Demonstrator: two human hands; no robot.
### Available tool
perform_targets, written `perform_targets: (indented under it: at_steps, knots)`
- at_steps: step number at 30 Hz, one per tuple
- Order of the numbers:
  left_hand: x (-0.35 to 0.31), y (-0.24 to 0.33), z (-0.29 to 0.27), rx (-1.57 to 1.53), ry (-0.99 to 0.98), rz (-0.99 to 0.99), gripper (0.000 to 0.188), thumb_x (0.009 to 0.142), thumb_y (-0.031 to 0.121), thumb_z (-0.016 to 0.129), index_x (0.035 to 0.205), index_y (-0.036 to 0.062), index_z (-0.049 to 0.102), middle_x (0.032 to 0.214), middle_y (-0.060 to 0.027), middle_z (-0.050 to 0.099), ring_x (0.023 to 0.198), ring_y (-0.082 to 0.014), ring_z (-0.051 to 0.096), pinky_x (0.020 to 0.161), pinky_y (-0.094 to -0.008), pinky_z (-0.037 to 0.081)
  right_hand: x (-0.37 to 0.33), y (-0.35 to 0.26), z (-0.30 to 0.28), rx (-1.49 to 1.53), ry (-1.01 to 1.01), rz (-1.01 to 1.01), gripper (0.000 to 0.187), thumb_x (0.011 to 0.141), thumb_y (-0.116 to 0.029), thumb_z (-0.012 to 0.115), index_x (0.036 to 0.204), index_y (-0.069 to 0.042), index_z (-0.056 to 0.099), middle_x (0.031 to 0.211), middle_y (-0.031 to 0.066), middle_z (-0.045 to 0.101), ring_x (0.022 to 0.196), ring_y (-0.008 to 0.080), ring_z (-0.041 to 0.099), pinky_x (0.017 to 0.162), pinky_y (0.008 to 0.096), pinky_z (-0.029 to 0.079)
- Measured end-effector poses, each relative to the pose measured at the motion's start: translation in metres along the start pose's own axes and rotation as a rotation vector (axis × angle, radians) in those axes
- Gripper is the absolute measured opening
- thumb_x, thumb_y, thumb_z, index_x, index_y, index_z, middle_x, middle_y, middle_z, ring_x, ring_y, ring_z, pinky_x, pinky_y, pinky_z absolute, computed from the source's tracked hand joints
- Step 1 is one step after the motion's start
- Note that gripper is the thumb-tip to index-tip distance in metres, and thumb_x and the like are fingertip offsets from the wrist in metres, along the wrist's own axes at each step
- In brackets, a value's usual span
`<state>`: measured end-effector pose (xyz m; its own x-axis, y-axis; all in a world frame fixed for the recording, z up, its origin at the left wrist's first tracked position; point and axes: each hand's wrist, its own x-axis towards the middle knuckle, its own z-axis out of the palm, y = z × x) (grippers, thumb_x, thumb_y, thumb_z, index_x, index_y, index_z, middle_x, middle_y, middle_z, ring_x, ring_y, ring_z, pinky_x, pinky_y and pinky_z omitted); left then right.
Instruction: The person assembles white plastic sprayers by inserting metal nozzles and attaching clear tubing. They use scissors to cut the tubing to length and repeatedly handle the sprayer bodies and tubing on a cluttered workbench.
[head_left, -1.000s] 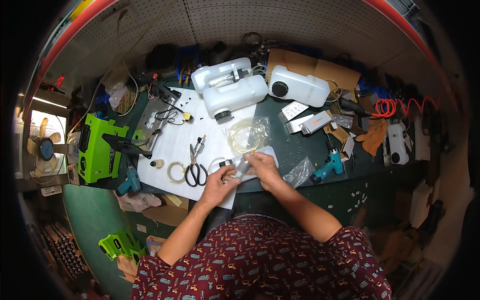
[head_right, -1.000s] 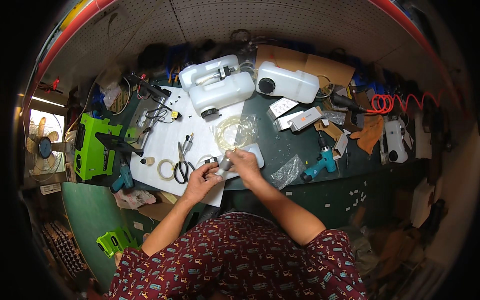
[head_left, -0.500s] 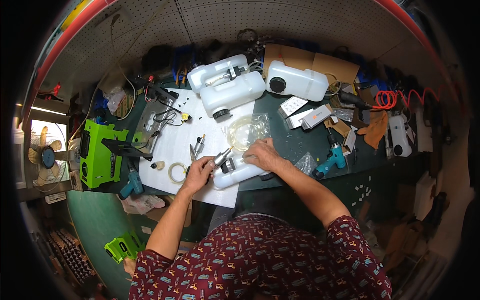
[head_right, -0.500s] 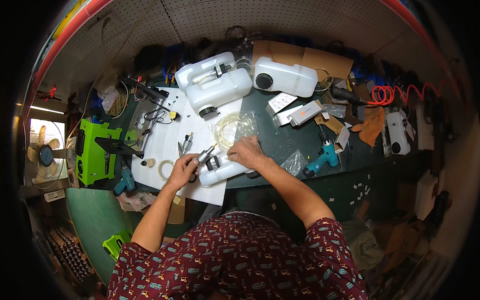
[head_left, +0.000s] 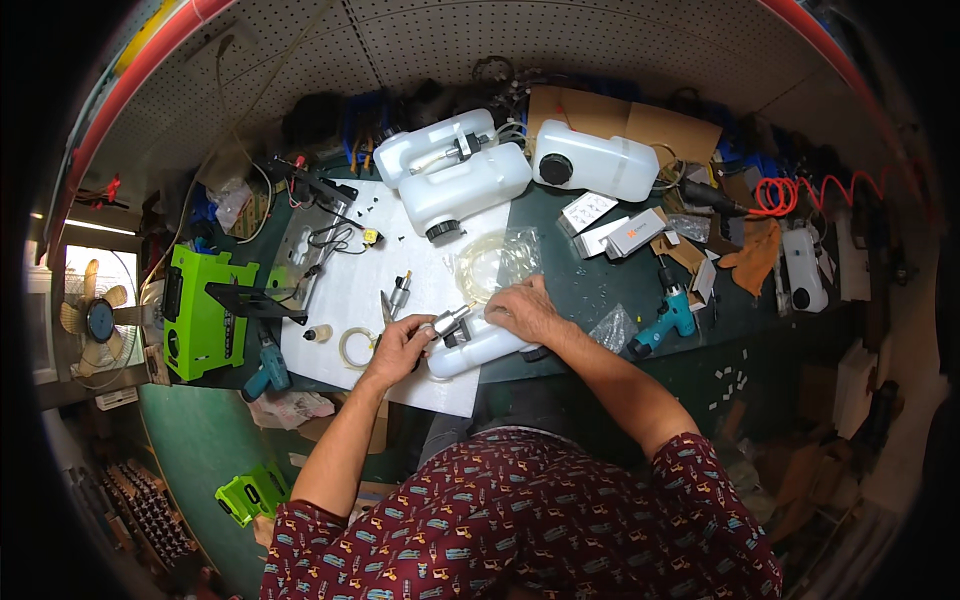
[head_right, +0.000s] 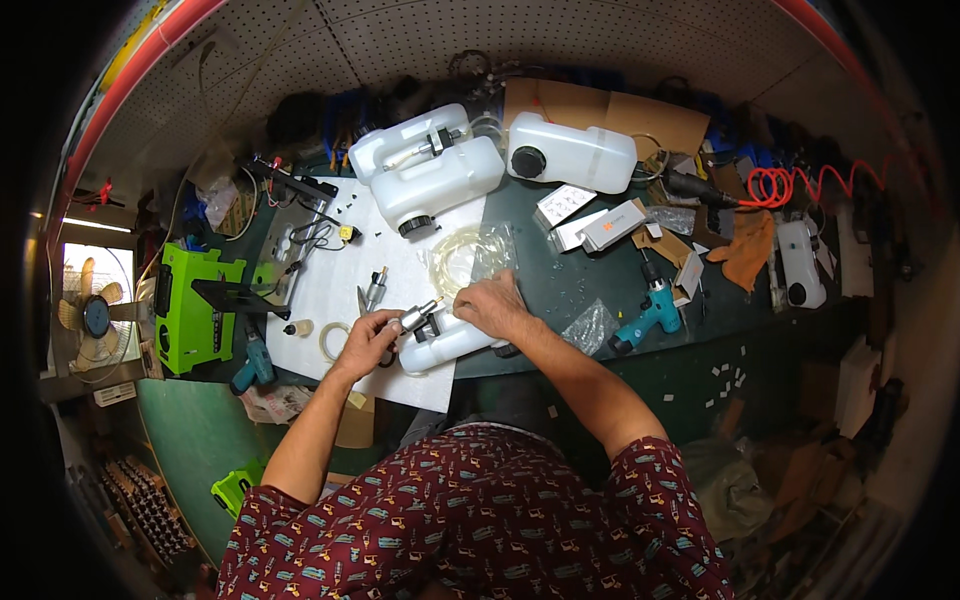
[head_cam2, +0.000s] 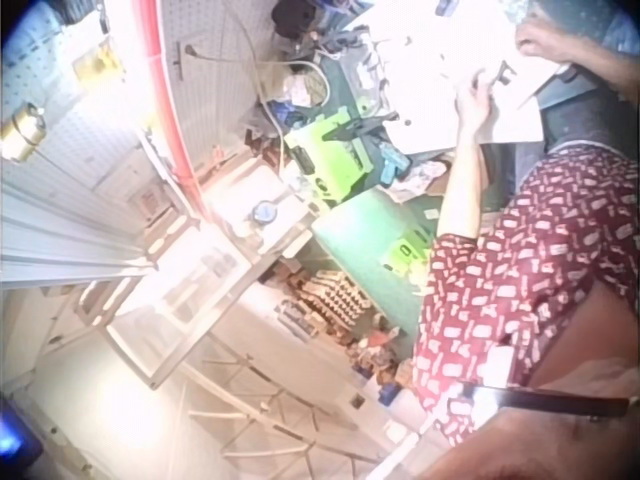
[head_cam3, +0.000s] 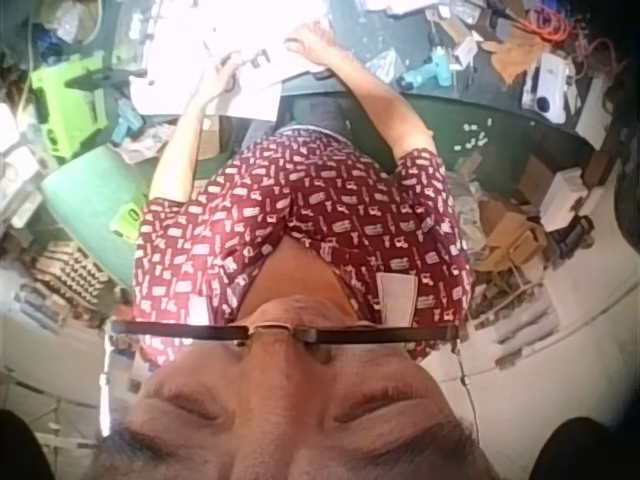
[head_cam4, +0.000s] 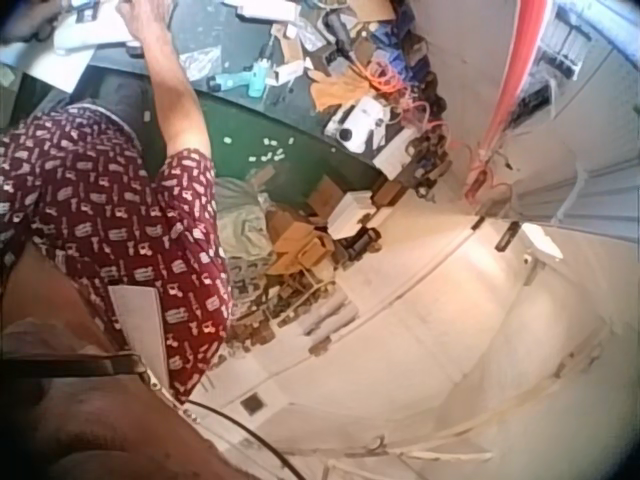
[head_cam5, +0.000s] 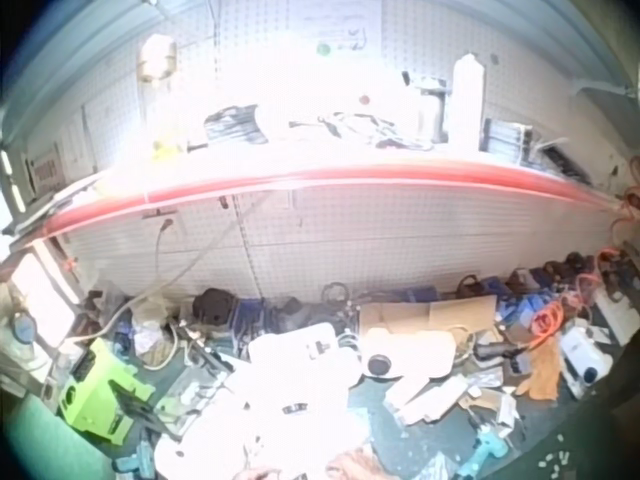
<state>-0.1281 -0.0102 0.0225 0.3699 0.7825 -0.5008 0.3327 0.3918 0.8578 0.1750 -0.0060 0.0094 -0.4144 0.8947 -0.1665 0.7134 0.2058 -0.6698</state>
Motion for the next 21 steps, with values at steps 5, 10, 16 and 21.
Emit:
perform_targets:
  at_steps: [5, 10, 16, 21]
  knots:
    - [-0.019, -0.008, 0.004, -0.126, 0.046, -0.083, 0.034, 0.106, 0.02, 0.063, 0.134, -0.0001, 0.066, 0.099, -0.0033, 0.072, 0.079, -0.008, 0.064, 0.069, -0.0233, 0.056, -0.001, -0.004, 0.002, 0.021, 0.01, -0.031, 0.022, 0.096, -0.03, 0.065, 0.1, -0.013, 0.079, 0.098, 0.0099, 0.076, 0.1, 0.0281, 0.068, 0.1, 0.0469, 0.032]
    - [-0.059, -0.025, 0.017, -0.524, 0.229, -0.125, 0.04, 0.108, 0.021, 0.062, 0.141, -0.0012, 0.059, 0.113, -0.0103, 0.072, 0.096, -0.0139, 0.068, 0.083, -0.028, 0.061, -0.004, -0.04, -0.001, 0.029, 0.192, -0.105, 0.024, 0.088, -0.013, 0.066, 0.11, -0.009, 0.074, 0.113, 0.0118, 0.073, 0.112, 0.0315, 0.064, 0.108, 0.0463, 0.035]
    - [-0.096, -0.056, 0.004, -0.783, 0.452, -0.068, 0.037, 0.109, 0.022, 0.06, 0.14, 0.0023, 0.06, 0.124, -0.0079, 0.07, 0.11, -0.0156, 0.068, 0.088, -0.0318, 0.06, 0.029, -0.125, 0.03, 0.407, 0.144, -0.074, 0.021, 0.088, -0.005, 0.067, 0.107, 0.0, 0.074, 0.103, 0.0193, 0.074, 0.096, 0.036, 0.071, 0.088, 0.0419, 0.056]
    - [-0.104, -0.078, -0.011, -0.796, 0.635, -0.027, 0.035, 0.108, 0.019, 0.06, 0.137, -0.0008, 0.061, 0.107, -0.0055, 0.071, 0.089, -0.0095, 0.066, 0.078, -0.0249, 0.057, 0.052, -0.128, 0.045, 0.393, 0.089, -0.043, 0.022, 0.089, -0.005, 0.068, 0.109, 0.0, 0.074, 0.102, 0.0191, 0.074, 0.094, 0.0344, 0.072, 0.086, 0.041, 0.058]
